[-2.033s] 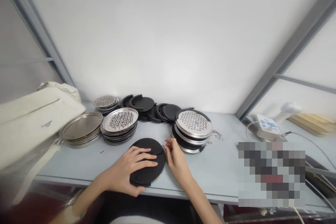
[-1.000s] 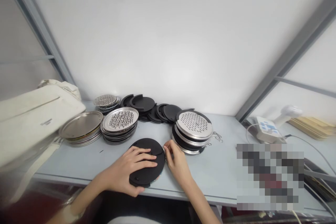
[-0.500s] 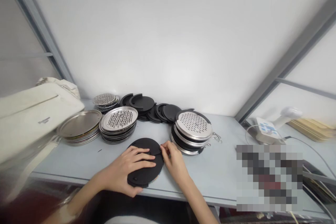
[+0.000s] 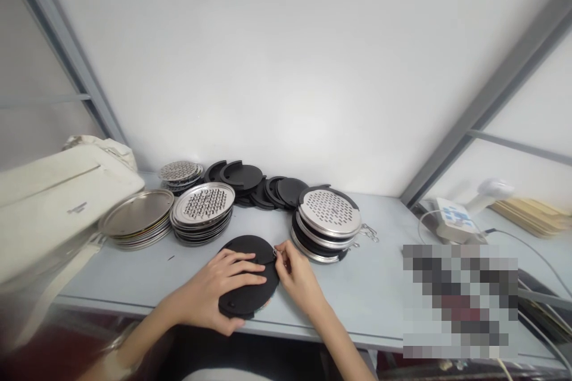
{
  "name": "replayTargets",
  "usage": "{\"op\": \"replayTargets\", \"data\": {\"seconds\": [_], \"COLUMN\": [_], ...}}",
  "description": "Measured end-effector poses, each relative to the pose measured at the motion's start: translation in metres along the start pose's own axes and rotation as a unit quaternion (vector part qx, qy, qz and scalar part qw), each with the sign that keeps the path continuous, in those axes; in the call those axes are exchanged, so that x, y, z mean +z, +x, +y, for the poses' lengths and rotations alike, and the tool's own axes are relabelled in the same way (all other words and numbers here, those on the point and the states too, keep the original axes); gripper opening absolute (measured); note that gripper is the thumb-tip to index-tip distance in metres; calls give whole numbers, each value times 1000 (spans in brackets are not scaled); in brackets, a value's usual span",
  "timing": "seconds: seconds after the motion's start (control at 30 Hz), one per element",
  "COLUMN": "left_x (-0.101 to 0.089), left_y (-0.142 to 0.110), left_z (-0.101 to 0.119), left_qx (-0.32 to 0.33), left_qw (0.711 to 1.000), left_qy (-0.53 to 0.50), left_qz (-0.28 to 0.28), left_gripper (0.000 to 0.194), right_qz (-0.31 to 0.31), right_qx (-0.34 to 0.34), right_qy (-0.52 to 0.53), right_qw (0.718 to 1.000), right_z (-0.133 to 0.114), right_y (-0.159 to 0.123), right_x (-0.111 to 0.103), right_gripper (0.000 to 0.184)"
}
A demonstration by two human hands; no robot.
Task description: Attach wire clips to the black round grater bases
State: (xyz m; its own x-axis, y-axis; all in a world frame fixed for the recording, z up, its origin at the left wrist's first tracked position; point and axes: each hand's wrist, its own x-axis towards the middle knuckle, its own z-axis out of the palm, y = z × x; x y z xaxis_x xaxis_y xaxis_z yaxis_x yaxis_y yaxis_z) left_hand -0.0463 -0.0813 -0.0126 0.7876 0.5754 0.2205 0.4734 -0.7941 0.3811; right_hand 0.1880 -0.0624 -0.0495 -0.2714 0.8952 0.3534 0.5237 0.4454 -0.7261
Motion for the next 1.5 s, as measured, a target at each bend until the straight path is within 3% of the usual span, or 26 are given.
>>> {"op": "replayTargets", "data": {"seconds": [1.0,1.5], "left_x": [2,3], "left_y": [-1,-1], "left_z": [1,-1], "left_qx": [-7,0], "left_qw": [1000,1000], "left_qy": [10,12], "left_qz": [-6,3], "left_gripper": [71,71], "right_qz": [1,1], "right_qx": [18,11], "right_qy": [-36,-43], "right_qw": [999,999], "right_z": [1,1], "right_y": [-2,-1], "right_x": [6,6], "right_gripper": [1,4]}}
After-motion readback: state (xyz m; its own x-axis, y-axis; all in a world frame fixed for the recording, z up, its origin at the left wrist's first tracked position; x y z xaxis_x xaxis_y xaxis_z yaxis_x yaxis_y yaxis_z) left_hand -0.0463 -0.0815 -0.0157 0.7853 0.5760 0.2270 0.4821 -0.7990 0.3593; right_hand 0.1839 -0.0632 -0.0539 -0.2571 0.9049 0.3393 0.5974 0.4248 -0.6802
